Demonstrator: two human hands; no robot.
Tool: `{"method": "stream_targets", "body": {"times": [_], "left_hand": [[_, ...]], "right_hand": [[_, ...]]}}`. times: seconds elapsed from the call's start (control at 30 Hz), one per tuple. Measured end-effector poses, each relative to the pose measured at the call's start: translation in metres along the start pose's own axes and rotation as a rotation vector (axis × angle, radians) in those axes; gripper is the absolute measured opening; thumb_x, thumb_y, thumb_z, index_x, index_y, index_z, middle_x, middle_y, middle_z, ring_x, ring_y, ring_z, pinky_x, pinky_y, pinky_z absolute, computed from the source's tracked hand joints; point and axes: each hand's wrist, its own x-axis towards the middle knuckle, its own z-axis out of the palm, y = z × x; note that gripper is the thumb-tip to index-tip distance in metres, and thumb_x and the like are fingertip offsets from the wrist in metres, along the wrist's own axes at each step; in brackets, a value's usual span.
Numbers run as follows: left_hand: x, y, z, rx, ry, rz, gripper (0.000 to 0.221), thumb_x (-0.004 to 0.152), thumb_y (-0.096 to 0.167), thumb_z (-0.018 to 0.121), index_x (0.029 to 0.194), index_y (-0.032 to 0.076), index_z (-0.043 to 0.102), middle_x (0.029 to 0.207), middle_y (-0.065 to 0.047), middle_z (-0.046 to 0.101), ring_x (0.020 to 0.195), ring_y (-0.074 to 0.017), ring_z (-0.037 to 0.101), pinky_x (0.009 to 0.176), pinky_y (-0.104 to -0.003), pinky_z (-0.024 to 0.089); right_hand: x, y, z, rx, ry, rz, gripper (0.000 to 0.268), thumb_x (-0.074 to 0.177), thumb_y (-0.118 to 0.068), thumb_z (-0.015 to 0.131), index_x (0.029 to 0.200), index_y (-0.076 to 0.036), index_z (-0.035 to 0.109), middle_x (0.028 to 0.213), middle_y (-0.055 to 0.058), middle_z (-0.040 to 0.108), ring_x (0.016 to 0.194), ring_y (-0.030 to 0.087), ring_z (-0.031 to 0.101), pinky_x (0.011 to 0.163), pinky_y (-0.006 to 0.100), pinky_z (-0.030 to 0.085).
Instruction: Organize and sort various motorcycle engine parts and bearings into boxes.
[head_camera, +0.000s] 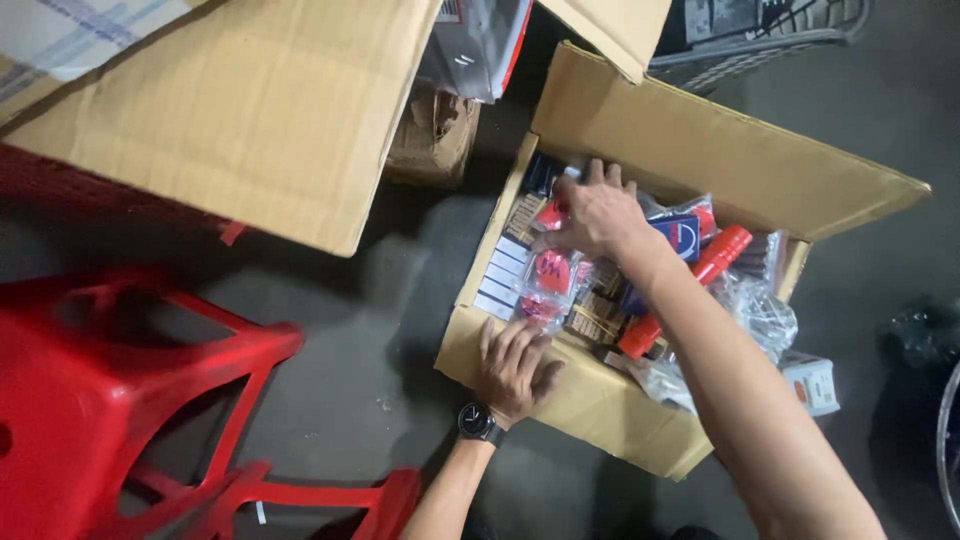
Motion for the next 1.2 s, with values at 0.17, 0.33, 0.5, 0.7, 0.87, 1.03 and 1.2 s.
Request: {"method": "stream_targets", "body": {"times": [0.17, 0.33, 0.5, 0.7, 0.87, 1.03, 1.2], "left_hand": [[0.000, -0.005, 0.002, 0.039, -0.024, 0.012, 0.043, 0.101, 0.044, 0.062, 0.121, 0.006, 0.069, 0.131, -0.008, 0.067, 0.132, -0.0275, 0.057, 0.121, -0.058, 0.026], [0.001, -0.008, 0.007, 0.054, -0.017, 0.030, 0.043, 0.099, 0.046, 0.062, 0.119, 0.007, 0.068, 0.132, -0.008, 0.068, 0.130, -0.0266, 0.057, 0.120, -0.058, 0.026], [-0.003, -0.007, 0.010, 0.065, 0.011, 0.036, 0.043, 0.100, 0.047, 0.062, 0.116, 0.008, 0.070, 0.128, -0.009, 0.069, 0.130, -0.0273, 0.058, 0.121, -0.057, 0.026], [-0.004, -0.009, 0.011, 0.076, 0.005, 0.034, 0.042, 0.099, 0.047, 0.062, 0.114, 0.008, 0.070, 0.128, -0.009, 0.070, 0.131, -0.0272, 0.059, 0.122, -0.058, 0.025], [-0.004, -0.008, 0.011, 0.060, 0.001, 0.012, 0.043, 0.099, 0.048, 0.062, 0.113, 0.008, 0.070, 0.128, -0.009, 0.070, 0.130, -0.0277, 0.058, 0.122, -0.057, 0.025], [-0.005, -0.007, 0.011, 0.054, 0.003, 0.008, 0.042, 0.100, 0.047, 0.062, 0.113, 0.008, 0.070, 0.128, -0.009, 0.070, 0.129, -0.0275, 0.059, 0.121, -0.057, 0.026], [-0.005, -0.008, 0.012, 0.058, -0.009, 0.014, 0.045, 0.101, 0.050, 0.059, 0.114, 0.008, 0.068, 0.124, -0.009, 0.069, 0.126, -0.0275, 0.059, 0.121, -0.057, 0.026]], "right_hand": [[0.014, 0.013, 0.004, 0.063, -0.084, 0.016, 0.071, 0.071, -0.056, 0.082, 0.132, -0.025, 0.065, 0.138, 0.027, 0.055, 0.136, 0.054, 0.043, 0.109, 0.069, 0.038], [0.013, 0.018, 0.007, 0.112, 0.052, -0.028, 0.107, 0.063, -0.045, 0.093, 0.145, 0.003, 0.045, 0.125, 0.022, 0.066, 0.128, 0.046, 0.052, 0.101, 0.074, 0.036], [-0.001, 0.009, -0.010, 0.080, 0.116, -0.124, 0.041, 0.071, -0.034, 0.088, 0.085, 0.002, 0.074, 0.086, 0.024, 0.071, 0.089, 0.040, 0.072, 0.087, 0.049, 0.058], [-0.006, 0.010, -0.026, 0.107, 0.023, -0.010, 0.033, 0.074, -0.021, 0.088, 0.090, 0.004, 0.073, 0.092, 0.029, 0.072, 0.091, 0.042, 0.072, 0.082, 0.047, 0.058], [-0.020, 0.020, -0.041, 0.378, 0.091, -0.026, 0.033, 0.072, -0.010, 0.084, 0.103, -0.003, 0.078, 0.091, 0.025, 0.075, 0.086, 0.035, 0.076, 0.079, 0.044, 0.059], [-0.040, 0.017, -0.030, 0.629, 0.089, 0.008, 0.038, 0.076, -0.009, 0.075, 0.115, -0.008, 0.075, 0.095, 0.012, 0.080, 0.088, 0.023, 0.080, 0.081, 0.038, 0.063], [-0.049, -0.016, -0.001, 0.126, -0.177, -0.194, 0.044, 0.091, -0.024, 0.073, 0.134, -0.020, 0.067, 0.145, 0.009, 0.058, 0.133, 0.033, 0.054, 0.110, 0.045, 0.048]]}}
